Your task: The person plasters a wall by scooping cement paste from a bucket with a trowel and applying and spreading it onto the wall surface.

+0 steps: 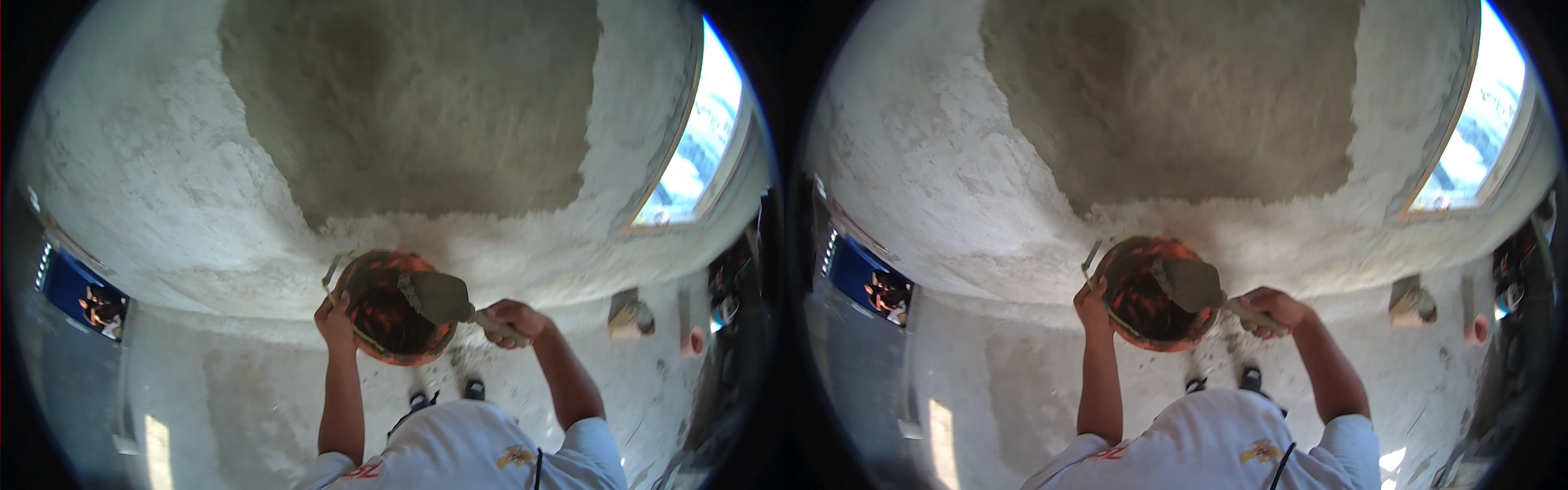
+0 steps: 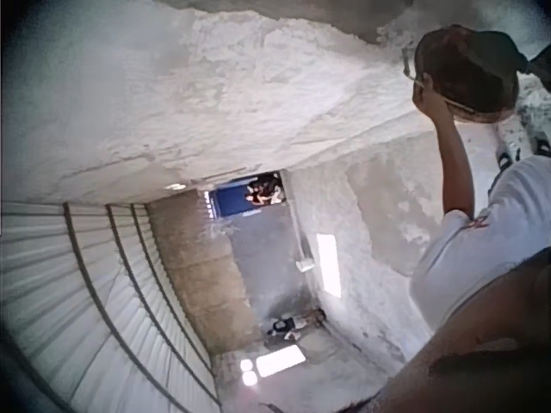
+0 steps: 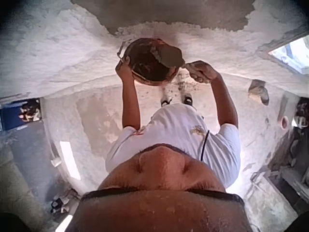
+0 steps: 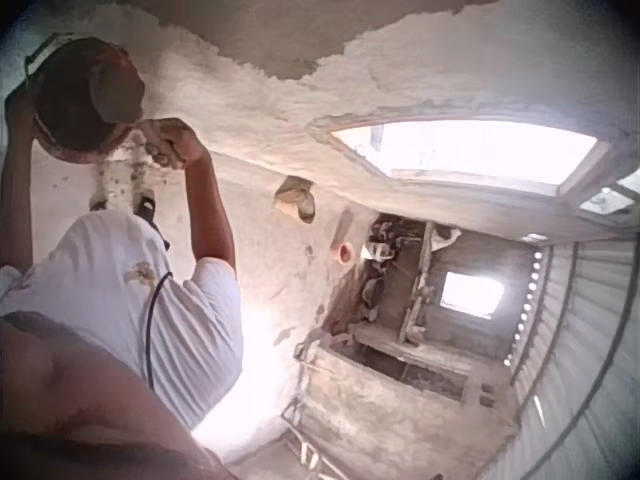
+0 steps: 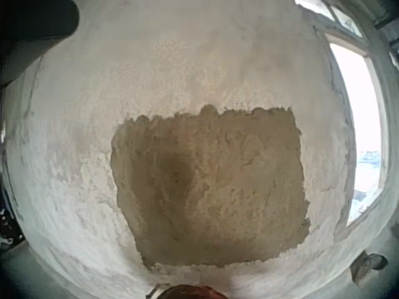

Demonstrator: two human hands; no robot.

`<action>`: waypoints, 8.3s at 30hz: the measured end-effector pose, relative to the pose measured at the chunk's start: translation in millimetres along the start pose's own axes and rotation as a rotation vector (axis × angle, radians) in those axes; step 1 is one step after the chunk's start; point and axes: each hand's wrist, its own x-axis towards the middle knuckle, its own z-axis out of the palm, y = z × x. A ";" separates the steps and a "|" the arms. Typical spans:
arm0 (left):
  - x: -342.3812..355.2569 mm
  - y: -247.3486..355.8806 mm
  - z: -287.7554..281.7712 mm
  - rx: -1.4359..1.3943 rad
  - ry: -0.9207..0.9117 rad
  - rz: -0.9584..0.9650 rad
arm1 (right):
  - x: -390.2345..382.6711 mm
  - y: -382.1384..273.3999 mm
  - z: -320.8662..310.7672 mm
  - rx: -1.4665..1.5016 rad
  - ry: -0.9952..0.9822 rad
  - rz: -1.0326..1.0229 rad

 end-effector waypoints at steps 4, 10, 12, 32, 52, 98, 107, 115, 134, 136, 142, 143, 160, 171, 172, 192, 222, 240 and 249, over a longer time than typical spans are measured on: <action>-8.1 1.0 -6.9 -0.182 0.057 0.001 | -10.4 -42.1 27.2 -0.032 -0.014 -0.276; -28.5 5.8 -8.0 -0.194 0.105 0.030 | -22.9 -129.3 85.1 -0.200 0.187 -0.650; -37.7 8.1 -12.6 -0.152 0.132 -0.018 | -22.0 -145.7 95.3 -0.161 0.175 -0.663; -63.5 5.1 -65.4 -0.250 0.240 0.044 | 47.9 6.3 60.8 0.132 0.180 -0.546; -65.3 -28.7 -27.1 0.053 -0.026 -0.091 | 15.3 105.9 -74.1 0.045 1.192 -0.956; -127.9 -63.7 90.8 0.018 0.008 -0.108 | -71.0 -8.1 -293.7 -1.709 1.199 -0.621; -123.4 -66.6 89.0 -0.013 -0.055 -0.115 | -59.1 -2.2 -300.9 -1.796 1.000 0.016; -123.9 -82.3 76.8 -0.026 -0.024 -0.158 | -99.0 -9.3 -290.3 -1.693 1.324 -0.517; -203.5 -95.2 142.4 0.027 0.140 -0.062 | -79.2 10.0 -312.3 -1.481 1.120 -0.640; -209.7 -94.6 147.3 0.033 0.152 -0.088 | -60.0 -16.5 -292.9 -1.444 1.140 -0.720; -215.5 -105.3 138.6 0.018 0.102 -0.079 | -20.9 -13.3 -303.0 -1.501 1.248 -0.503; -216.3 -104.1 138.1 0.019 0.094 -0.081 | -21.2 -2.1 -306.4 -1.486 1.234 -0.392; -176.0 -81.5 77.1 0.088 0.031 -0.087 | 51.3 -4.4 -199.7 -0.924 1.492 -0.738; -126.1 -64.8 21.9 0.142 -0.050 -0.110 | 121.8 79.2 -191.8 -0.421 1.655 -0.779; -121.0 -65.7 12.5 0.151 -0.039 -0.096 | 121.5 68.5 -183.0 -0.442 1.641 -0.915; -91.0 -36.4 9.7 0.065 -0.122 -0.156 | 122.2 -33.5 -118.2 0.000 1.476 -0.816; -73.1 -47.8 11.6 0.092 -0.129 -0.095 | 10.1 70.3 -152.8 -0.955 1.461 -0.387; -132.0 -78.1 91.2 -0.009 0.061 -0.017 | -144.8 -114.6 -276.8 -2.269 1.081 -0.381; -162.9 -107.0 145.3 -0.013 0.141 -0.043 | -135.5 -85.9 -286.1 -1.955 1.028 -0.592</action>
